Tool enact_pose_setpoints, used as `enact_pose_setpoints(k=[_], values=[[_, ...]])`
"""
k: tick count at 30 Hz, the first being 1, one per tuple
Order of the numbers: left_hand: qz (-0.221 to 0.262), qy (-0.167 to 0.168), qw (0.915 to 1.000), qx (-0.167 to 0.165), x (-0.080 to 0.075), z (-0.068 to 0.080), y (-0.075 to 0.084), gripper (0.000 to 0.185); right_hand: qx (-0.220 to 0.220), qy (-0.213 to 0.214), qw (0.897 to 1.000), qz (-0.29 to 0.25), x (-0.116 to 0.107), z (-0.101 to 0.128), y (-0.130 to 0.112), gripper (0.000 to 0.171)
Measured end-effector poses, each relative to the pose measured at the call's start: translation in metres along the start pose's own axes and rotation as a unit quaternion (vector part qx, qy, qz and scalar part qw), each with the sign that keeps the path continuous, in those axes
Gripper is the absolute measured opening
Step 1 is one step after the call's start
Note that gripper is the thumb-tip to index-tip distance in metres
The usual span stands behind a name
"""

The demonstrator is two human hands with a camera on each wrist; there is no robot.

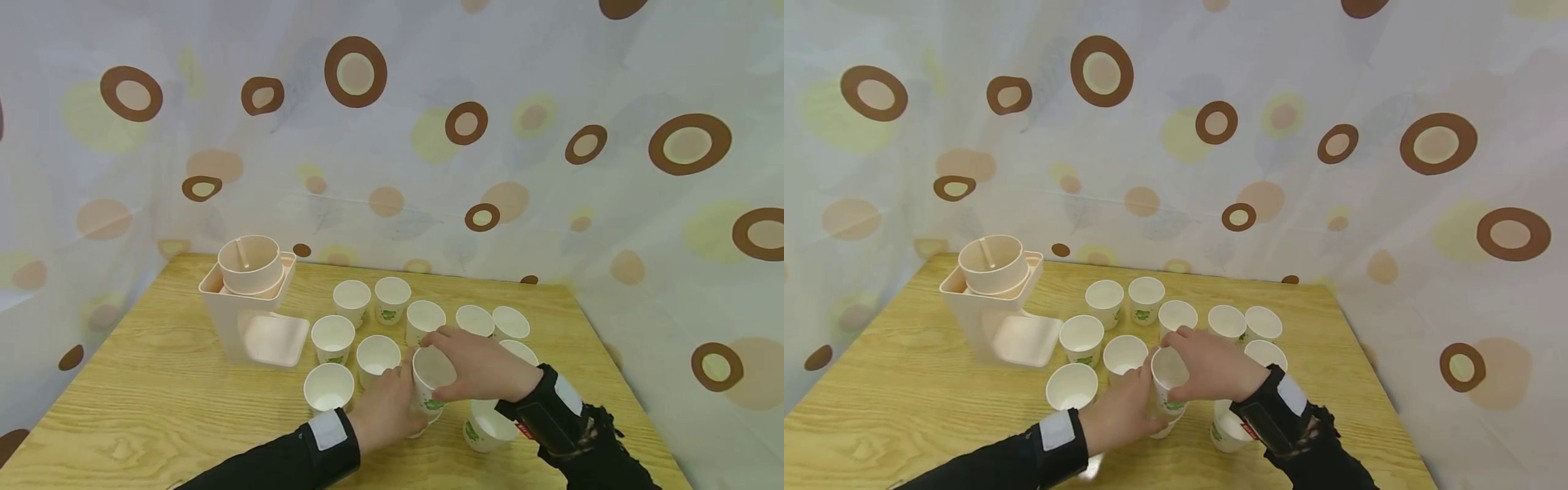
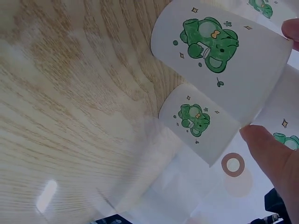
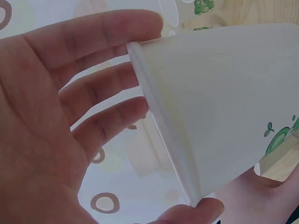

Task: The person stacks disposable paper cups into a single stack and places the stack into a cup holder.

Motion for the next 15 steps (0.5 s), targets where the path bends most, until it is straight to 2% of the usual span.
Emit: enact_pose_setpoints(k=[8, 15], values=[[0.025, 0.005, 0.9995, -0.019, 0.001, 0.003, -0.004, 0.107, -0.004, -0.016, 1.0, -0.017, 0.007, -0.001, 0.0, 0.056], [0.05, 0.012, 0.9983, -0.027, 0.002, 0.006, -0.006, 0.109, -0.004, -0.051, 0.998, -0.024, 0.028, -0.003, 0.007, 0.06]])
Point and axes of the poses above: each hand's wrist, its own z-axis away from the middle knuckle, its own x-axis out of the palm, y = z × x, the point moved 4 cm from there along -z, towards the middle knuckle, and after that the axes turned 10 degrees about y, right-handed, at the moved point
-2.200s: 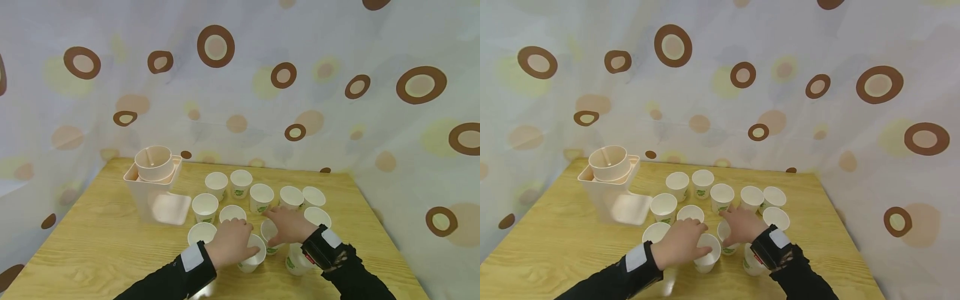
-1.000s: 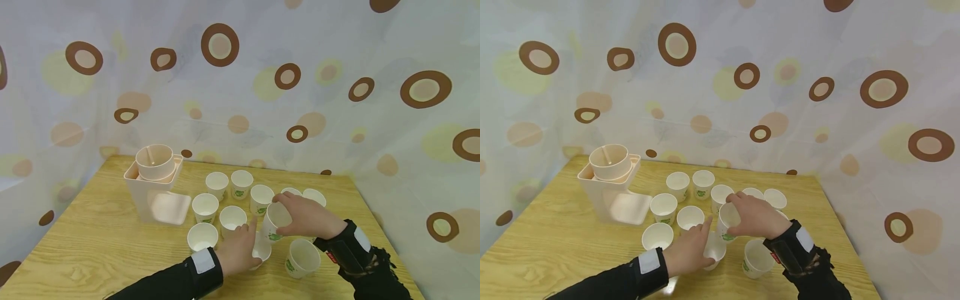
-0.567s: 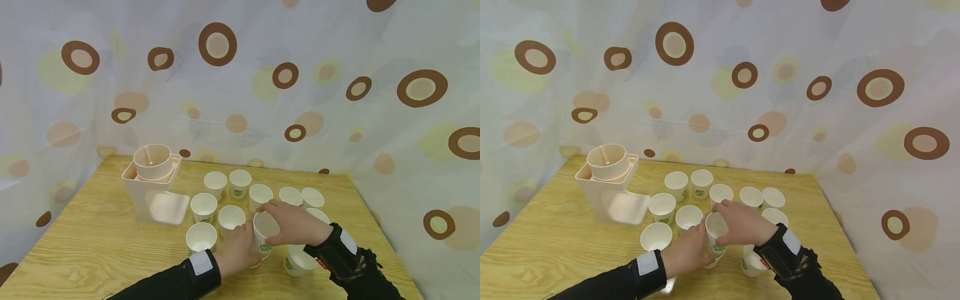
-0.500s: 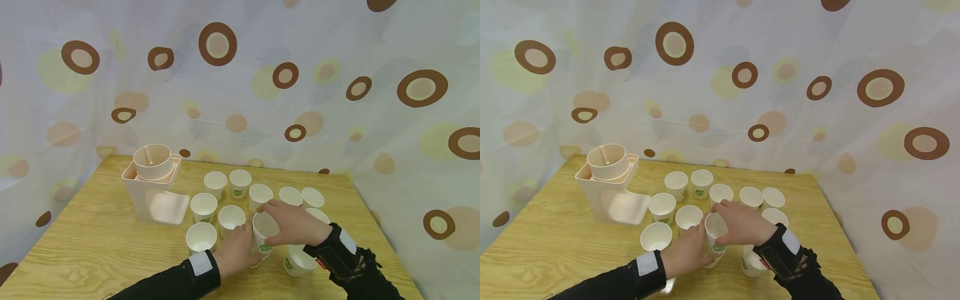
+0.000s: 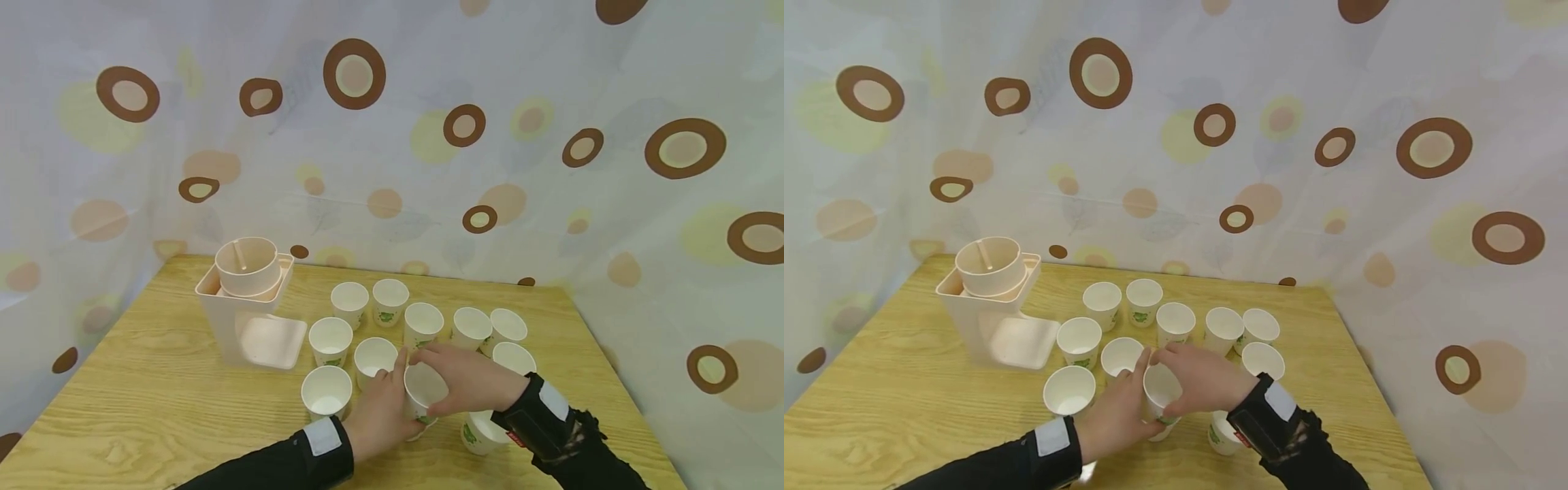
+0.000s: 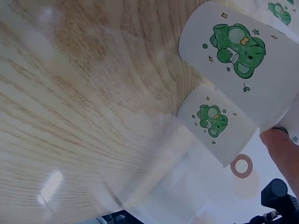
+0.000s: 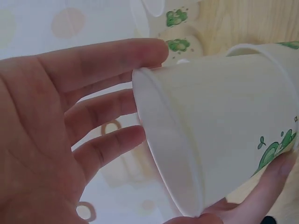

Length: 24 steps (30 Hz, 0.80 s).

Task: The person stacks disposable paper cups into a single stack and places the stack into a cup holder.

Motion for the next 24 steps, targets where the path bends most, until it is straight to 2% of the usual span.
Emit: enact_pose_setpoints(k=[6, 14, 20, 24], values=[[0.022, 0.006, 0.9997, 0.004, 0.0, 0.003, -0.003, 0.108, 0.005, -0.017, 1.0, -0.003, 0.016, -0.005, 0.002, 0.064], [0.021, -0.008, 0.9997, 0.012, 0.003, 0.002, -0.003, 0.107, 0.01, -0.038, 0.999, 0.009, 0.032, -0.009, 0.004, 0.075], [0.029, -0.008, 0.9993, 0.023, 0.002, 0.001, -0.003, 0.106, 0.014, -0.039, 0.999, 0.012, 0.039, -0.009, 0.008, 0.091], [0.031, -0.011, 0.9992, 0.025, 0.001, 0.0, -0.002, 0.107, 0.014, -0.038, 0.999, 0.017, 0.042, -0.008, 0.009, 0.095]])
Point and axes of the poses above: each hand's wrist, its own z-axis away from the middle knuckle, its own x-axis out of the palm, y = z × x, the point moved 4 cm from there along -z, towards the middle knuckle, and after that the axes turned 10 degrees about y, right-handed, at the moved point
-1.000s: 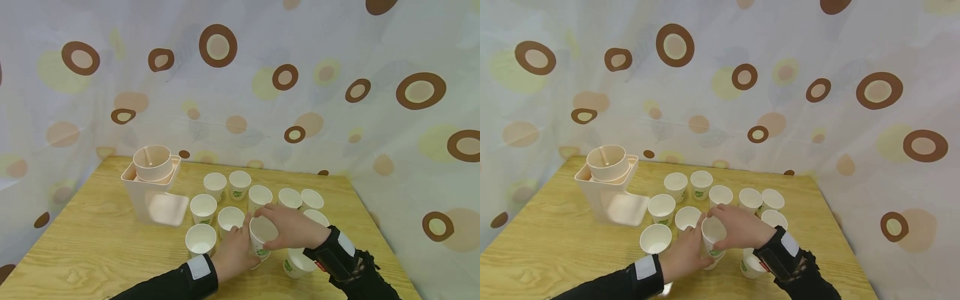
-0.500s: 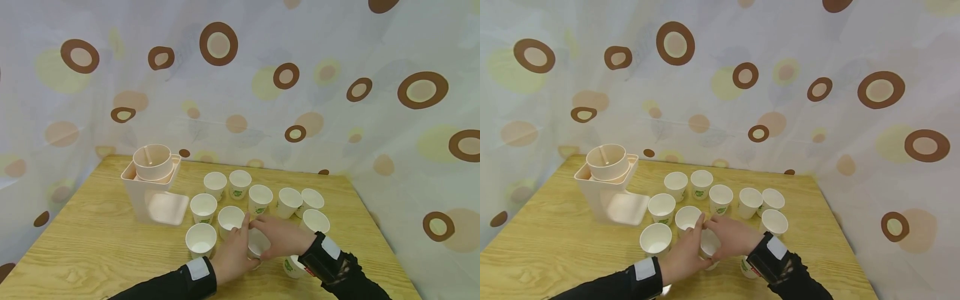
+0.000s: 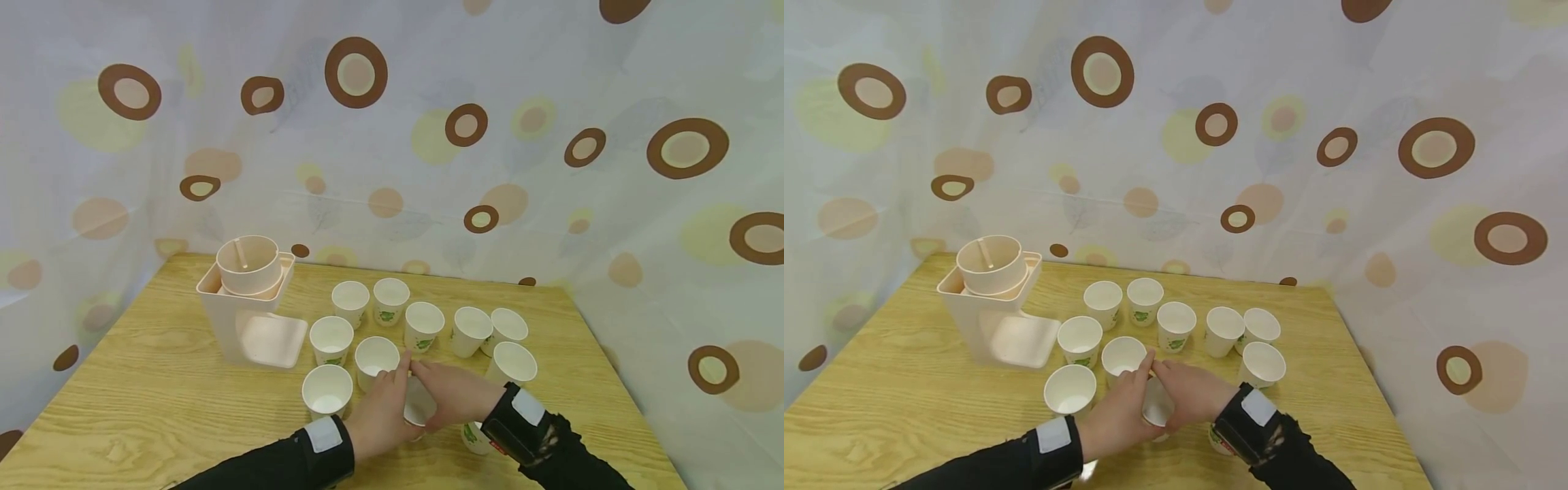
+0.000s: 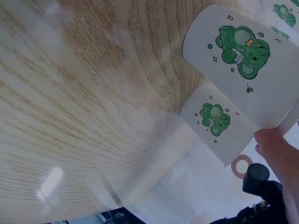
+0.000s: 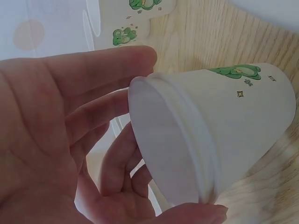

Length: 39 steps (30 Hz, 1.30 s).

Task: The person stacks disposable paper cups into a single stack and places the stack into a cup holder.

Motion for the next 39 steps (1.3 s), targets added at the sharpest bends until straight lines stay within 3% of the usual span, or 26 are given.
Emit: enact_pose_setpoints(k=[14, 23, 30, 35, 39], values=[[-0.025, 0.003, 0.9997, 0.005, 0.001, 0.0, 0.001, 0.106, 0.006, 0.005, 1.0, 0.01, 0.0, 0.001, -0.001, 0.094], [-0.071, -0.012, 0.9974, -0.007, 0.001, 0.0, 0.006, 0.097, 0.015, 0.02, 0.999, 0.037, -0.005, 0.011, 0.011, 0.077], [-0.084, -0.033, 0.9956, -0.025, 0.002, -0.002, 0.008, 0.095, 0.081, 0.028, 0.994, 0.067, -0.008, 0.037, 0.045, 0.071], [-0.082, -0.04, 0.9953, -0.032, 0.004, -0.003, 0.008, 0.094, 0.139, 0.015, 0.989, 0.046, -0.01, 0.052, 0.057, 0.069], [-0.072, -0.045, 0.9955, -0.042, 0.006, -0.005, 0.009, 0.093, 0.158, 0.006, 0.987, 0.029, -0.011, 0.057, 0.058, 0.07]])
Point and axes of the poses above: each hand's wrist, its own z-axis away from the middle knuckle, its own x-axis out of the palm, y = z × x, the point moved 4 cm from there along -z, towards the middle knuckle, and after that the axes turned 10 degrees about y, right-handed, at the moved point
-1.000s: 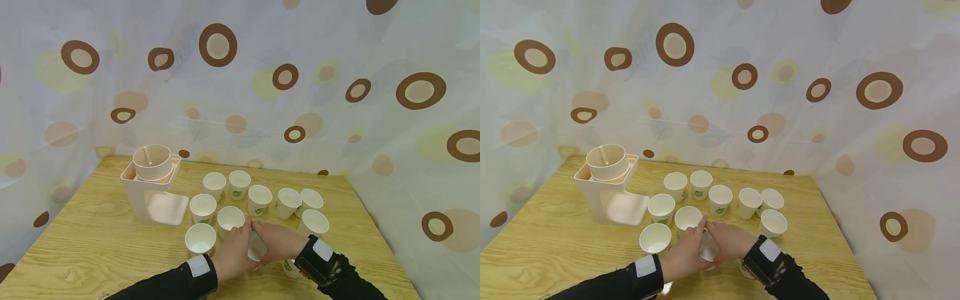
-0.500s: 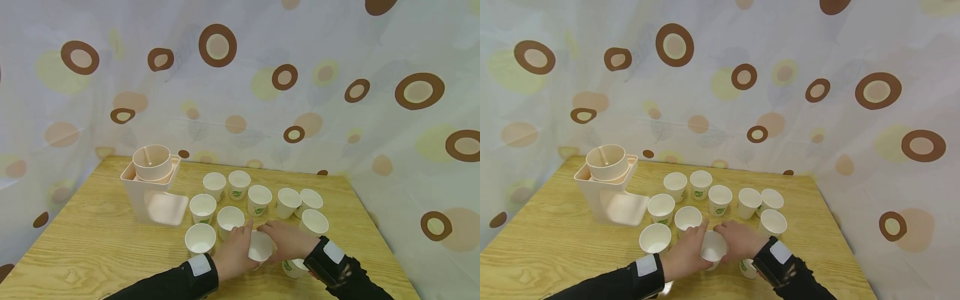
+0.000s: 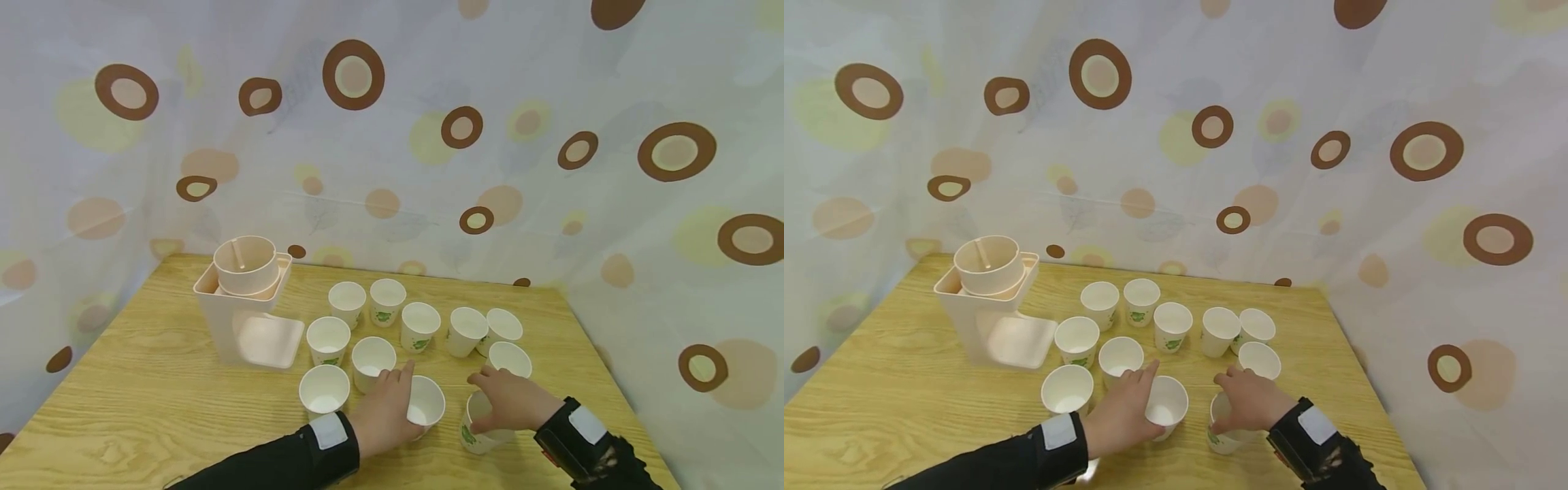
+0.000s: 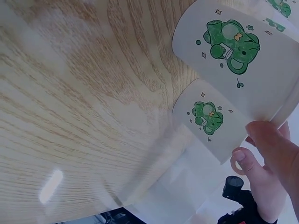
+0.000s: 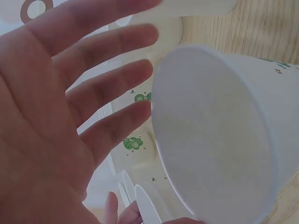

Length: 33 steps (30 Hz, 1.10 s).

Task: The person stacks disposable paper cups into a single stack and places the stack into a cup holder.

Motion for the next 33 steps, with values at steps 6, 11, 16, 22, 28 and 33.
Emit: enact_pose_setpoints(k=[6, 11, 16, 22, 28, 33], values=[[-0.003, -0.001, 1.0, -0.002, 0.002, -0.003, 0.003, 0.093, 0.015, -0.009, 1.0, -0.02, 0.001, 0.0, 0.001, 0.066], [-0.003, -0.001, 1.0, -0.002, 0.003, -0.005, 0.004, 0.094, 0.009, 0.0, 1.0, -0.021, 0.0, 0.0, 0.001, 0.062], [0.001, 0.003, 1.0, 0.002, 0.004, -0.007, 0.006, 0.094, 0.008, -0.003, 1.0, -0.03, 0.0, 0.002, 0.002, 0.065], [-0.017, 0.007, 0.9998, 0.003, 0.005, -0.01, 0.009, 0.094, 0.035, -0.022, 0.998, -0.054, 0.001, 0.004, 0.005, 0.074], [-0.032, 0.002, 0.9995, -0.001, 0.005, -0.013, 0.009, 0.088, 0.012, -0.006, 0.999, -0.041, -0.002, 0.004, 0.006, 0.074], [-0.044, 0.008, 0.9989, 0.015, 0.005, -0.014, 0.009, 0.073, -0.009, 0.031, 0.999, -0.017, -0.015, 0.004, 0.008, 0.072]])
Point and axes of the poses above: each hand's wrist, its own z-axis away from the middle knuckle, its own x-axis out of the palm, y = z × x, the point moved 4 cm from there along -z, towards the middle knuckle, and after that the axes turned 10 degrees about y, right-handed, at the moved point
